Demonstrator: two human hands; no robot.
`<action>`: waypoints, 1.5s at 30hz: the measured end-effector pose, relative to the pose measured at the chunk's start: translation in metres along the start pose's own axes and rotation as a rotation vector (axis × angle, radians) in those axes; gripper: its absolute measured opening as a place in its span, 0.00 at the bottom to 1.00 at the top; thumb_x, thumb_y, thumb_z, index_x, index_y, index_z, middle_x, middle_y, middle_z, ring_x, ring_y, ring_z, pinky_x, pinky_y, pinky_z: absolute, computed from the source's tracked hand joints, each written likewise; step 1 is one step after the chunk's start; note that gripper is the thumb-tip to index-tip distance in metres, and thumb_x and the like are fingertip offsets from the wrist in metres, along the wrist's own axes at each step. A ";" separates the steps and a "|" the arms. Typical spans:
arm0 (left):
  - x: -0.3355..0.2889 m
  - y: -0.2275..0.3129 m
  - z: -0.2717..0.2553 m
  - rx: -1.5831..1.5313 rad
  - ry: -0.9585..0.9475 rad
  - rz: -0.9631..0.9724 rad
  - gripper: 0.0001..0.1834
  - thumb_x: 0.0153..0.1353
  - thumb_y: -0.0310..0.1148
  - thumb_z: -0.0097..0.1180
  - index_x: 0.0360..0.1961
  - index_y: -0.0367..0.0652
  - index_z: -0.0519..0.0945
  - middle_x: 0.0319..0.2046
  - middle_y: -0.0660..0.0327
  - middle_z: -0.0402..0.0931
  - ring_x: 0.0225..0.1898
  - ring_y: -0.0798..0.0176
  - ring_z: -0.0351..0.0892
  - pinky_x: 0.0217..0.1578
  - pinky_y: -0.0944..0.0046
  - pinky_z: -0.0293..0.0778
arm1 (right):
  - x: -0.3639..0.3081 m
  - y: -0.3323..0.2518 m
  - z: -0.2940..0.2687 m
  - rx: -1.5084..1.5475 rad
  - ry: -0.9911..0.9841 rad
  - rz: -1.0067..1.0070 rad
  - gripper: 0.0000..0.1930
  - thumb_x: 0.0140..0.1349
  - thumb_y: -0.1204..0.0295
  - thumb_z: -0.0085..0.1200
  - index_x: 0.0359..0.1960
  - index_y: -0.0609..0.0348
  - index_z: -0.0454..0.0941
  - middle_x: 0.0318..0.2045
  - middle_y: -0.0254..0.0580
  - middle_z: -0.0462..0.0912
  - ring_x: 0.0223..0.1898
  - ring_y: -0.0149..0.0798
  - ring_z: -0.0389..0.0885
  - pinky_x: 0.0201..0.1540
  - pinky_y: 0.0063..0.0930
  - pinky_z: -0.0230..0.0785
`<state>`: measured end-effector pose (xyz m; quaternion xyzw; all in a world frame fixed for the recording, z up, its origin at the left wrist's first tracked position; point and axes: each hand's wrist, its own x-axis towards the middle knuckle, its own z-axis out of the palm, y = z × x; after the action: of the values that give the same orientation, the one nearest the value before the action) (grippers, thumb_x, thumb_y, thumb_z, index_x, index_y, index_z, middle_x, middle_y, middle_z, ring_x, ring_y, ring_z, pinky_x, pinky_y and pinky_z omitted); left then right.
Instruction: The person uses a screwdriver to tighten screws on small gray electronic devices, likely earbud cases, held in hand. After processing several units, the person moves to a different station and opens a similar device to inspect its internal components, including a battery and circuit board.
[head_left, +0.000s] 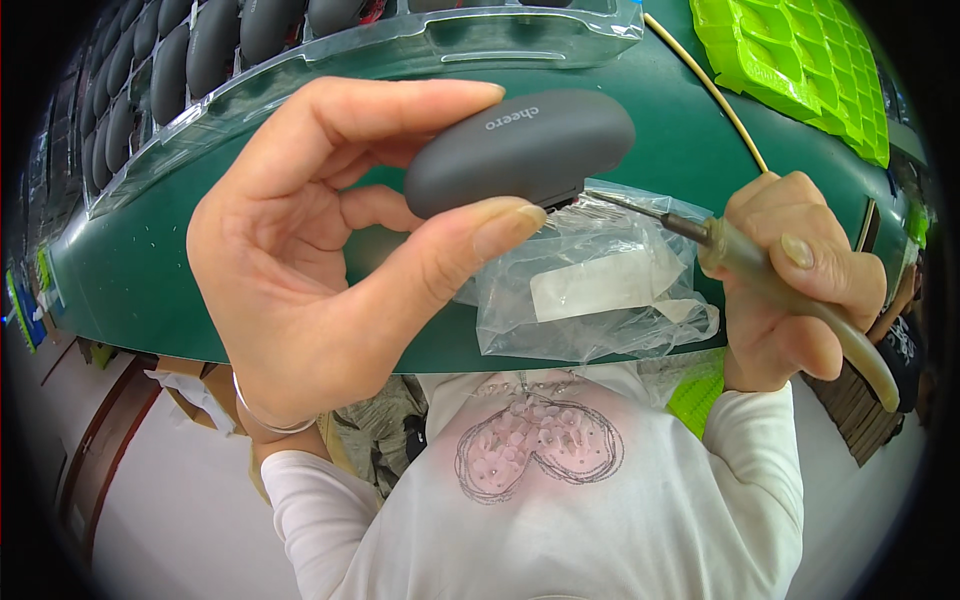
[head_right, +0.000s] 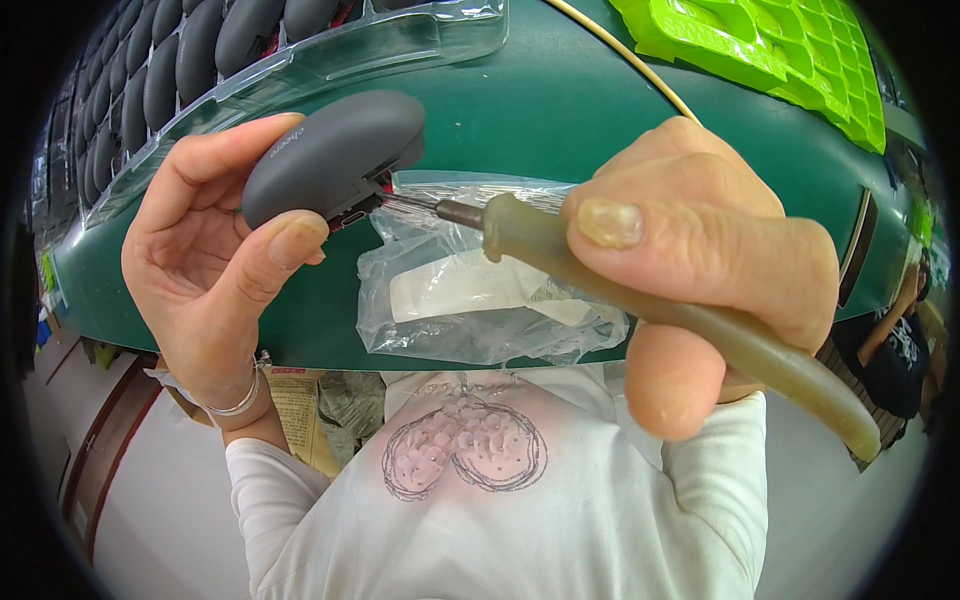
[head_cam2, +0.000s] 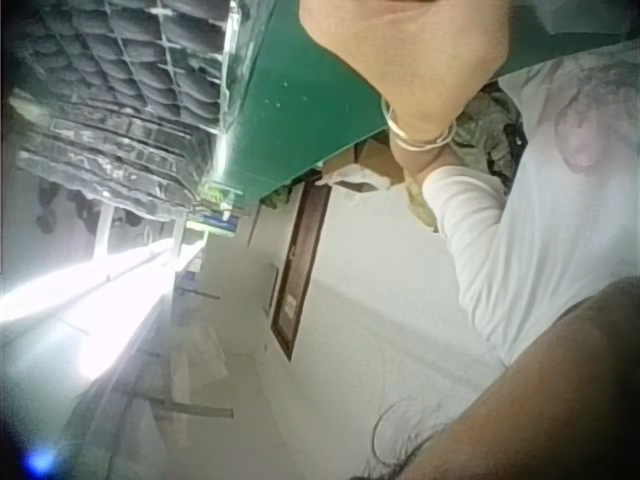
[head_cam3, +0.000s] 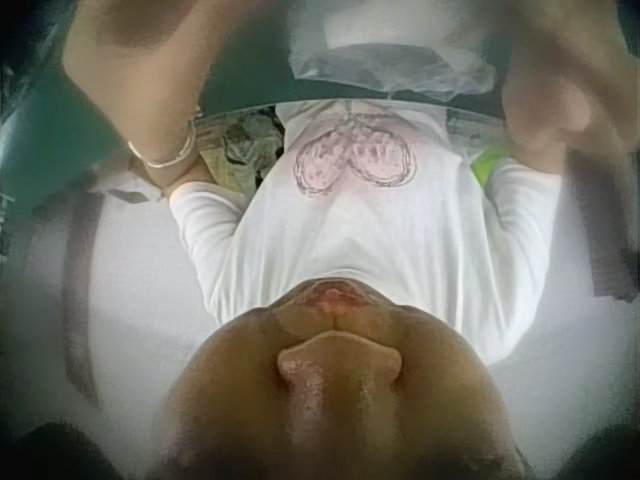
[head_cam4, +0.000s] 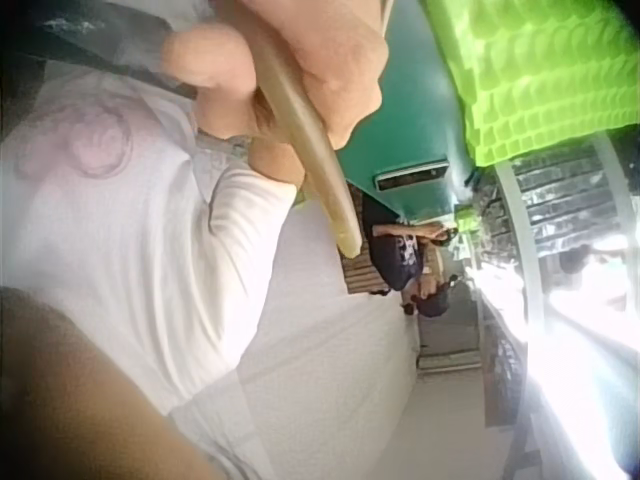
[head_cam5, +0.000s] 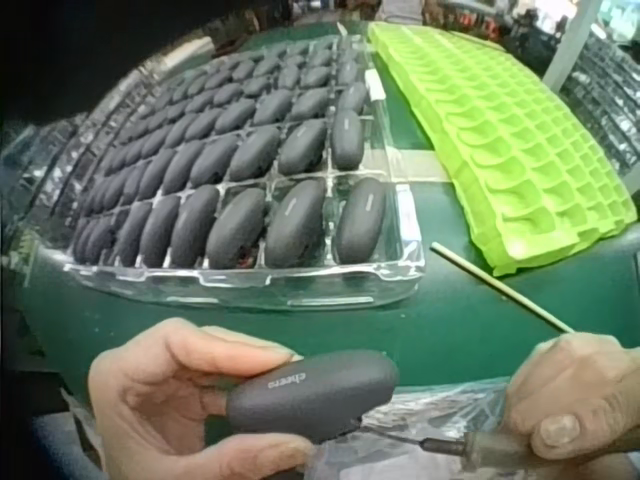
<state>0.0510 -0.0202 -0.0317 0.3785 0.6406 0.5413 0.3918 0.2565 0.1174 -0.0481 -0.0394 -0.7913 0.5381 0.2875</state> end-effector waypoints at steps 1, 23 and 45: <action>0.000 0.000 0.000 -0.007 0.001 -0.001 0.24 0.46 0.21 0.65 0.46 0.26 0.74 0.36 0.51 0.77 0.34 0.68 0.77 0.27 0.74 0.75 | -0.001 0.000 0.000 -0.011 0.007 -0.002 0.28 0.63 0.44 0.38 0.46 0.57 0.70 0.21 0.39 0.73 0.20 0.32 0.66 0.21 0.25 0.57; -0.001 -0.003 -0.003 0.057 -0.040 0.033 0.24 0.44 0.16 0.64 0.46 0.28 0.73 0.45 0.48 0.75 0.45 0.62 0.76 0.46 0.67 0.74 | -0.004 0.004 0.004 -0.068 0.073 -0.020 0.27 0.62 0.44 0.42 0.44 0.56 0.72 0.22 0.40 0.74 0.22 0.34 0.67 0.23 0.27 0.57; -0.001 -0.002 -0.002 0.043 -0.041 0.034 0.26 0.43 0.15 0.64 0.47 0.26 0.73 0.43 0.50 0.76 0.43 0.63 0.77 0.45 0.68 0.73 | -0.004 0.005 0.009 -0.126 0.080 -0.032 0.26 0.61 0.44 0.43 0.44 0.55 0.72 0.24 0.38 0.74 0.22 0.34 0.67 0.23 0.27 0.59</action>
<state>0.0500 -0.0221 -0.0336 0.4086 0.6374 0.5262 0.3871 0.2544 0.1102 -0.0562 -0.0662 -0.8121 0.4805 0.3244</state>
